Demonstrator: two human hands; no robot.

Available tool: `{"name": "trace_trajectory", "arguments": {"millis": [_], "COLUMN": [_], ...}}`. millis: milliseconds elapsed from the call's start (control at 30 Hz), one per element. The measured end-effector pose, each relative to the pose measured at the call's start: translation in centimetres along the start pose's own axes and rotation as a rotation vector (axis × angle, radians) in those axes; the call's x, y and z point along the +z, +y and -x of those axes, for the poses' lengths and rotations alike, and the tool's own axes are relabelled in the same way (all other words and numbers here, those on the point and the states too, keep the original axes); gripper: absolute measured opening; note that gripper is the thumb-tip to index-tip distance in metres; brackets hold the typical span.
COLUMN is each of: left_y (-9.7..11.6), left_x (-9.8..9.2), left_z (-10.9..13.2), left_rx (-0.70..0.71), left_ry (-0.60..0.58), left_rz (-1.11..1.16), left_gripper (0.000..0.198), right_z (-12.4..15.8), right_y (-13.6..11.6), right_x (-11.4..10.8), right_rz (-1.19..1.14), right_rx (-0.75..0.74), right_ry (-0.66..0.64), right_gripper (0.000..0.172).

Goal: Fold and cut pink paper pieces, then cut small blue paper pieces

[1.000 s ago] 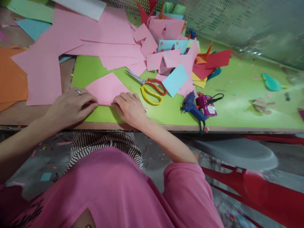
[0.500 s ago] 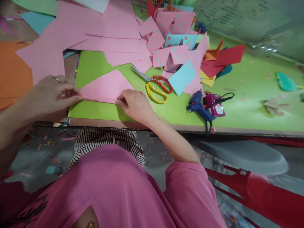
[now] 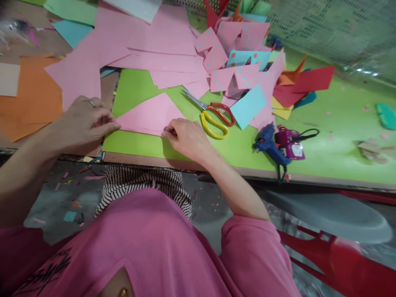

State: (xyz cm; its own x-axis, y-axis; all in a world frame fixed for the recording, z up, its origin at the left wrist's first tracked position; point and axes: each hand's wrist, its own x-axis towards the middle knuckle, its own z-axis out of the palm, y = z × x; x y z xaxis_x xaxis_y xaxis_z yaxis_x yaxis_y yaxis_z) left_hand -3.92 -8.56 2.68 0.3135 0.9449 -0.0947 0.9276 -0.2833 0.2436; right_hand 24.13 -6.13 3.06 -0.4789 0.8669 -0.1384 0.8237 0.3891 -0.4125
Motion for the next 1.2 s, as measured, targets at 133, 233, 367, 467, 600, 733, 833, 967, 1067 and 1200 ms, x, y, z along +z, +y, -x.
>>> {"name": "trace_trajectory", "arguments": {"millis": [133,233,367,467,600,733,833,967,1067,1200], "left_y": [0.1,-0.1,-1.0,-1.5,-1.6,-1.6,-1.6,-1.7,-1.8,-1.4], "left_x": [-0.3,-0.3,0.1,0.3,0.5,0.3,0.1,0.1,0.6,1.5], "left_z": [-0.1,-0.2,-0.1,0.0,0.2,0.2,0.1,0.1,0.1,0.8], "left_rx": [0.002,-0.044,-0.051,-0.061,-0.076,-0.082,-0.062,-0.045,-0.068,-0.172], "left_ry": [-0.018,0.009,0.036,0.051,0.072,0.051,0.019,0.029,0.024,0.204], "left_rz": [-0.024,-0.024,0.003,0.034,0.087,0.104,0.061,0.018,0.010,0.011], "left_gripper": [0.038,0.040,0.043,0.047,0.051,0.053,0.054,0.057,0.058,0.049], "right_z": [-0.1,-0.2,-0.2,-0.3,-0.4,-0.3,-0.2,-0.2,-0.3,-0.5], "right_y": [-0.2,-0.3,-0.4,-0.4,-0.4,-0.5,-0.6,-0.7,-0.9,-1.0], "right_x": [-0.2,-0.4,-0.5,-0.5,-0.6,-0.7,-0.7,-0.8,-0.9,-1.1], "right_rz": [0.027,0.040,0.047,0.047,0.052,0.058,0.070,0.090,0.097,0.096], "right_rx": [0.020,0.028,0.028,0.022,0.027,0.038,0.031,0.036,0.034,0.033], "right_ry": [-0.022,-0.032,-0.039,-0.045,-0.061,-0.065,-0.058,-0.078,-0.095,-0.112], "right_gripper": [0.019,0.019,0.019,0.019,0.019,0.019,0.020,0.020,0.020,0.020]}}
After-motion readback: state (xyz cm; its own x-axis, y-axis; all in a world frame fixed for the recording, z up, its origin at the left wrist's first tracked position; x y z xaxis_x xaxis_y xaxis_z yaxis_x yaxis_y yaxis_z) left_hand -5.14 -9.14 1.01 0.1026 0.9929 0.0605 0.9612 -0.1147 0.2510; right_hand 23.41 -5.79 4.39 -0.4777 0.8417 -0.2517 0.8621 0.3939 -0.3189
